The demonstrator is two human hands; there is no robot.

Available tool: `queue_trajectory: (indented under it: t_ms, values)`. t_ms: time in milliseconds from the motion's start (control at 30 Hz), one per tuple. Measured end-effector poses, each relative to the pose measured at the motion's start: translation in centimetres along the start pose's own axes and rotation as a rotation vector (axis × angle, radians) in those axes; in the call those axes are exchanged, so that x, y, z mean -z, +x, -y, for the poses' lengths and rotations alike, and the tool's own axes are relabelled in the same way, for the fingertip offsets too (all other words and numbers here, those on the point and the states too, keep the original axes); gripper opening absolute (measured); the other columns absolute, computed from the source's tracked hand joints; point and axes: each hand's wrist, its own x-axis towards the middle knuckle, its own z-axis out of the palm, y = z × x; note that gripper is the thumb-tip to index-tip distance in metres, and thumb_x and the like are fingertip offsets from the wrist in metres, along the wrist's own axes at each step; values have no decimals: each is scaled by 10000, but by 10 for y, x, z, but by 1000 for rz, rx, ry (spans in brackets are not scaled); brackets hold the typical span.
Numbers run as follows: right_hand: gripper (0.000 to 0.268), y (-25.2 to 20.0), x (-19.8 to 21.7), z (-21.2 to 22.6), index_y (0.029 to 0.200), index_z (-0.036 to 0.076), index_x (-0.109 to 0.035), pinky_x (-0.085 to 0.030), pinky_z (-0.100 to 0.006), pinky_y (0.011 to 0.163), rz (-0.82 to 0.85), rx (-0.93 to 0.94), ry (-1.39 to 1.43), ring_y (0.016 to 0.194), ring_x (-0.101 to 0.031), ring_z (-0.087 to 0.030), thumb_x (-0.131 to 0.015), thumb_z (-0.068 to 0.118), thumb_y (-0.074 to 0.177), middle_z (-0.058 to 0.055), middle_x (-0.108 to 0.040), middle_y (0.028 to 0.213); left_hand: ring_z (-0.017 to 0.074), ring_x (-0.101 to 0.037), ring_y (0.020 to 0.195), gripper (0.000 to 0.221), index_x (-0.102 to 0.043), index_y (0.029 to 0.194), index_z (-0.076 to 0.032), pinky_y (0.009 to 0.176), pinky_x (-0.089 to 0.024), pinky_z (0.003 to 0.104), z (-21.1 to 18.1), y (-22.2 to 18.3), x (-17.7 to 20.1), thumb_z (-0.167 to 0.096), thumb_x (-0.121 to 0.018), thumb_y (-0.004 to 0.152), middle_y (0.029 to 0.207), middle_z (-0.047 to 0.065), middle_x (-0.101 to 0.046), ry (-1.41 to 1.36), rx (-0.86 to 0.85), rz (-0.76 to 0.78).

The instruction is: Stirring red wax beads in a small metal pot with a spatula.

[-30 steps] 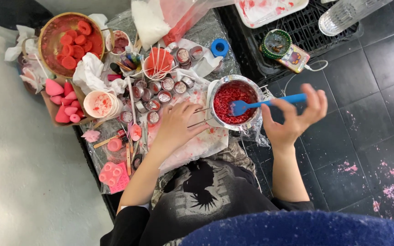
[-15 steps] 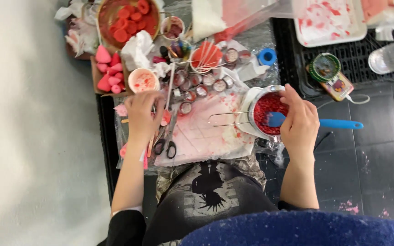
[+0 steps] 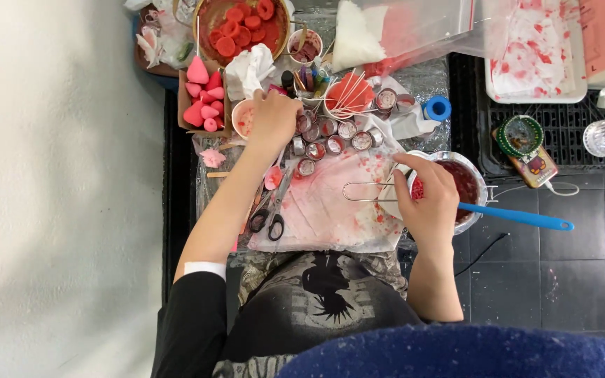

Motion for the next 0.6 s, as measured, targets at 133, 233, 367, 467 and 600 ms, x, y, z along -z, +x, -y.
queue_trajectory:
  t_ms: [133, 233, 367, 467, 600]
  values:
    - [217, -4, 7, -2, 1127, 58, -716, -517, -417, 932, -51, -24, 30, 1053, -674, -310, -746, 25, 914, -120, -730, 1087, 250, -669, 822, 139, -758, 700, -139, 908, -373, 446, -3, 16, -36, -124, -680, 814, 696, 77, -702, 370, -22, -6]
    - [167, -7, 9, -12, 1103, 59, -725, -519, -416, 979, -54, 0, 18, 1104, -680, -312, -683, -13, 958, -116, -733, 1085, 237, -667, 724, 153, -755, 696, -146, 914, -371, 430, -5, 29, -42, -84, -660, 799, 643, 70, -692, 510, 3, 151]
    - [178, -11, 12, -19, 1106, 60, -737, -523, -402, 978, -61, -34, 37, 1104, -683, -307, -645, -35, 987, -120, -730, 1077, 228, -665, 695, 177, -764, 737, -153, 888, -362, 425, 11, 31, -69, -74, -656, 853, 659, 66, -688, 511, 0, 115]
    - [168, -11, 12, -21, 1097, 60, -737, -522, -401, 975, -66, -28, 36, 1099, -684, -305, -662, -31, 978, -121, -731, 1072, 221, -669, 713, 167, -768, 739, -160, 882, -358, 436, 15, 28, -77, -103, -652, 845, 725, 69, -696, 467, 29, 98]
    - [153, -10, 14, -19, 1093, 56, -731, -519, -400, 972, -59, -25, 43, 1091, -685, -304, -715, -5, 953, -120, -734, 1080, 225, -656, 871, 153, -786, 828, -131, 935, -355, 453, 7, 27, -79, -98, -644, 873, 851, 63, -686, 579, 32, 177]
